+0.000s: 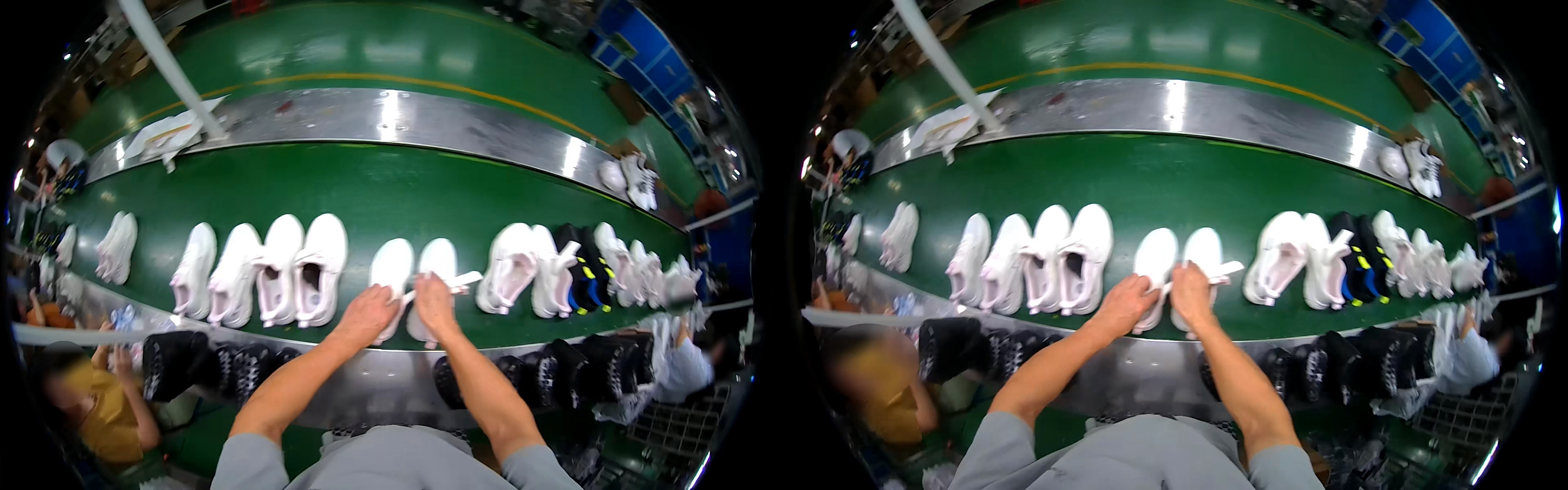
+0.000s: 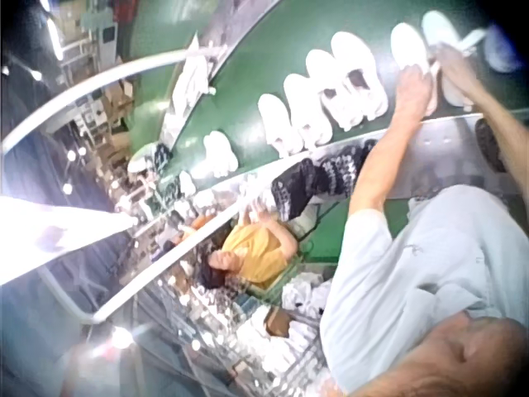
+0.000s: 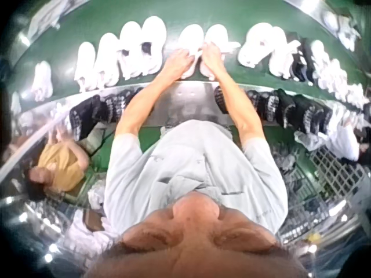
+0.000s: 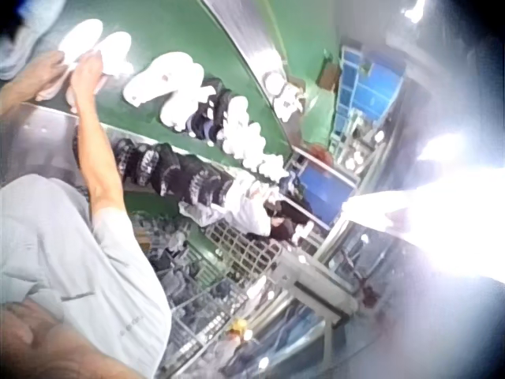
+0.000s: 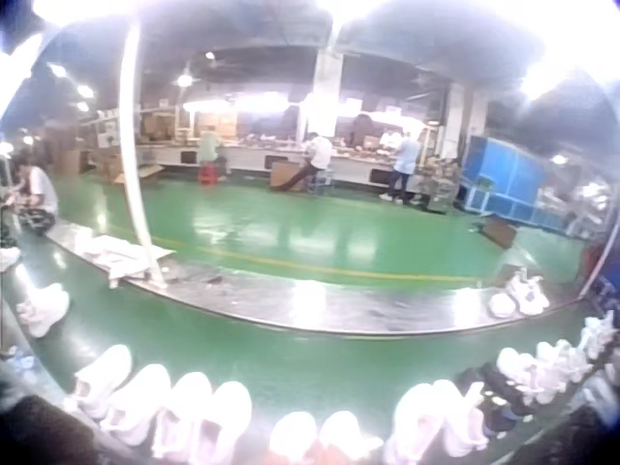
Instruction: The person inserts black shoe soles into white and black sneakers moving along a conveyor belt in a factory. They handle each shoe one at a time, placing the sole inside and then setting the shoe back on the belt.
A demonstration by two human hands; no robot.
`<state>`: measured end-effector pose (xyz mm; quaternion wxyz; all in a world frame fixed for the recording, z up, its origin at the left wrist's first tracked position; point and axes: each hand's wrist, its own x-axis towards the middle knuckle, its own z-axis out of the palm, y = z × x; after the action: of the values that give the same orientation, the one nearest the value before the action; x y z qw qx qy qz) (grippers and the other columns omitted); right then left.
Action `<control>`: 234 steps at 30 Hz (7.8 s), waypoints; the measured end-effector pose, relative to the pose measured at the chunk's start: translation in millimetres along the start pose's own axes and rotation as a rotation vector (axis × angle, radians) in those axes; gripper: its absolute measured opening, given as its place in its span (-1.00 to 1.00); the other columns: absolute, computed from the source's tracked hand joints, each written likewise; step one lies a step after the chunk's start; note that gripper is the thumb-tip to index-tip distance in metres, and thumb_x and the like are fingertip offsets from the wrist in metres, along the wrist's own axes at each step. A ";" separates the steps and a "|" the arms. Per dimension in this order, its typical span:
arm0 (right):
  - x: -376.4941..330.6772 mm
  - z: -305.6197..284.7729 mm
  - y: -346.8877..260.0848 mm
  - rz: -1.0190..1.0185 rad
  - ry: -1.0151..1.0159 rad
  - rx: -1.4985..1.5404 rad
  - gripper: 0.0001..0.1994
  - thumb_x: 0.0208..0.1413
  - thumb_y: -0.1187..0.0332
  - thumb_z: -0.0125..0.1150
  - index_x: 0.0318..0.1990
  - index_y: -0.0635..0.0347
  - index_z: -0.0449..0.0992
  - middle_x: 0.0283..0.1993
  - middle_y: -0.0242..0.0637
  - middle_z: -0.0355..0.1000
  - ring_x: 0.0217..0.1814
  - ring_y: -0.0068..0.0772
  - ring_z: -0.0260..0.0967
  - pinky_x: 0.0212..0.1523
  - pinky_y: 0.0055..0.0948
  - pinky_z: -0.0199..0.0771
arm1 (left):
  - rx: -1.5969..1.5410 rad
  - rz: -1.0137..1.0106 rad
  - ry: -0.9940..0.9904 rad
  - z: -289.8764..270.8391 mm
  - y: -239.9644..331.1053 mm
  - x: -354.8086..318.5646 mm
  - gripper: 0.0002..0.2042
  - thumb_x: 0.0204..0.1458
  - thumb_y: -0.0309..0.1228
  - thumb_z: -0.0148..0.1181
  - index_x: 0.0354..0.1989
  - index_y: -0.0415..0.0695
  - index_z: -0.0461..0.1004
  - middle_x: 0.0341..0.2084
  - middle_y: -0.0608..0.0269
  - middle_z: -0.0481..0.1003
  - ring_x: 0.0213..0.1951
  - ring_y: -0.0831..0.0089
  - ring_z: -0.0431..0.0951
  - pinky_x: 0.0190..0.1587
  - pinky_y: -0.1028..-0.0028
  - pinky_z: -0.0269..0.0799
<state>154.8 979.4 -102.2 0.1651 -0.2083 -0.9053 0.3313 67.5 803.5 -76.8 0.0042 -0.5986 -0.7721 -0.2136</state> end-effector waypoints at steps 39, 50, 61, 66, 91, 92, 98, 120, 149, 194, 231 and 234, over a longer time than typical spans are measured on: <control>-71.8 -144.9 -122.8 0.156 -0.928 0.452 -0.85 0.27 0.40 0.28 -0.27 0.32 0.57 -0.49 -0.30 0.51 -0.45 -0.59 0.43 -0.36 -0.44 0.46 | -0.400 -0.135 -0.092 -66.0 64.0 -77.8 -0.49 -0.24 -0.55 0.42 0.01 0.10 0.69 0.04 0.11 0.50 0.03 0.07 0.45 0.12 0.22 0.41; -80.4 -123.2 -118.2 0.392 -0.996 0.523 -0.86 0.23 0.42 0.34 -0.33 0.31 0.60 -0.49 -0.36 0.54 -0.47 -0.65 0.45 -0.46 -0.56 0.41 | -0.423 -0.007 -0.074 -83.9 69.4 -67.1 -0.60 -0.31 -0.49 0.43 -0.16 0.01 0.70 -0.02 0.19 0.51 0.01 0.15 0.46 0.04 0.20 0.35; -87.1 -113.2 -121.9 0.515 -1.054 0.482 -0.76 0.18 0.36 0.41 -0.45 0.26 0.51 -0.54 -0.39 0.47 -0.58 -0.64 0.33 -0.58 -0.53 0.29 | -0.463 -0.011 -0.101 -78.8 75.6 -67.0 -0.42 -0.31 -0.52 0.39 0.06 -0.17 0.51 -0.14 0.17 0.57 -0.04 0.16 0.50 0.02 0.23 0.35; -85.5 -110.8 -107.3 0.278 -0.873 0.182 -0.71 0.11 0.30 0.46 -0.45 0.30 0.50 -0.58 -0.27 0.45 -0.59 -0.53 0.28 -0.55 -0.40 0.31 | -0.460 -0.231 -0.132 -86.5 84.9 -77.7 -0.42 -0.24 -0.51 0.36 0.11 -0.17 0.50 -0.12 0.07 0.57 -0.03 0.06 0.51 0.07 0.18 0.40; -90.9 -84.7 -36.7 0.075 -0.137 0.164 -0.61 0.03 0.47 0.42 0.03 0.32 0.50 -0.09 -0.11 0.49 -0.23 -0.24 0.49 -0.15 -0.26 0.54 | -0.922 -1.060 0.030 15.6 52.2 -76.8 -0.62 0.17 -0.57 0.06 0.19 -0.25 0.46 0.00 0.00 0.60 0.02 0.23 0.61 0.12 0.28 0.47; -79.5 -85.5 -18.5 0.144 -0.108 0.067 -0.53 0.02 0.45 0.43 0.10 0.35 0.45 -0.04 -0.07 0.48 -0.18 -0.23 0.49 -0.10 -0.22 0.54 | -0.860 -1.039 -0.003 15.1 34.0 -67.7 -0.56 0.12 -0.43 0.12 0.20 -0.24 0.44 0.02 -0.16 0.59 0.11 -0.01 0.58 0.19 0.19 0.44; -14.5 -85.1 24.8 -0.066 -0.135 -0.173 -0.37 -0.05 0.42 0.44 0.21 0.34 0.33 0.18 0.11 0.33 0.28 0.21 0.26 0.26 -0.08 0.35 | -0.053 -0.726 0.174 -32.5 54.2 21.4 -0.32 0.01 -0.45 0.29 0.35 -0.29 0.23 0.01 -0.24 0.47 0.06 -0.21 0.49 0.07 0.00 0.44; -66.3 -3.8 43.5 0.419 -0.237 -0.075 -0.58 0.25 0.12 0.10 0.01 0.36 0.39 -0.24 0.31 0.56 -0.16 0.42 0.55 -0.12 0.20 0.52 | 0.058 0.024 0.139 52.3 62.5 60.8 -0.76 -0.09 -0.50 0.19 -0.19 -0.23 0.50 -0.24 0.13 0.44 -0.15 0.17 0.47 -0.07 0.27 0.47; -85.3 1.3 65.3 0.694 -0.387 0.800 -0.59 0.16 0.44 0.13 0.16 0.40 0.49 -0.21 -0.08 0.60 -0.21 -0.25 0.59 -0.16 -0.31 0.59 | 0.144 0.141 0.037 43.0 69.9 23.7 -0.69 -0.09 -0.47 0.21 -0.16 -0.38 0.54 -0.04 0.01 0.46 0.01 0.12 0.45 -0.01 0.25 0.39; -75.0 -61.8 55.1 0.357 -0.345 -0.050 -0.67 0.30 0.13 0.08 -0.23 0.27 0.54 -0.23 0.15 0.56 -0.12 0.28 0.52 -0.07 0.12 0.48 | -0.148 -0.437 0.242 75.1 124.8 18.8 -0.91 0.10 -0.43 0.24 -0.36 -0.17 0.56 -0.44 0.01 0.54 -0.24 -0.01 0.48 -0.17 0.10 0.34; -87.6 -198.8 195.6 0.227 0.014 -0.698 -0.72 0.11 0.24 0.31 -0.06 0.13 0.61 -0.19 0.00 0.47 -0.23 0.05 0.53 -0.21 -0.02 0.53 | -0.078 -0.139 -0.252 126.3 163.3 160.2 -0.60 -0.06 -0.58 0.21 0.03 -0.12 0.49 -0.21 -0.07 0.56 -0.08 -0.02 0.54 -0.06 0.11 0.51; -99.2 -182.8 142.6 0.141 -0.049 -0.571 -0.74 0.07 0.20 0.34 -0.15 0.12 0.60 -0.28 -0.03 0.46 -0.25 0.03 0.52 -0.21 -0.02 0.50 | -0.067 -0.155 -0.210 115.8 177.0 143.6 -0.68 -0.09 -0.60 0.20 -0.08 -0.18 0.49 -0.36 -0.08 0.57 -0.20 -0.04 0.56 -0.13 0.09 0.54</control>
<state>358.1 1127.1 -80.8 0.0542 -0.3007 -0.9489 0.0787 219.6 1008.8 -86.9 -0.1132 -0.5562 -0.8045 -0.1752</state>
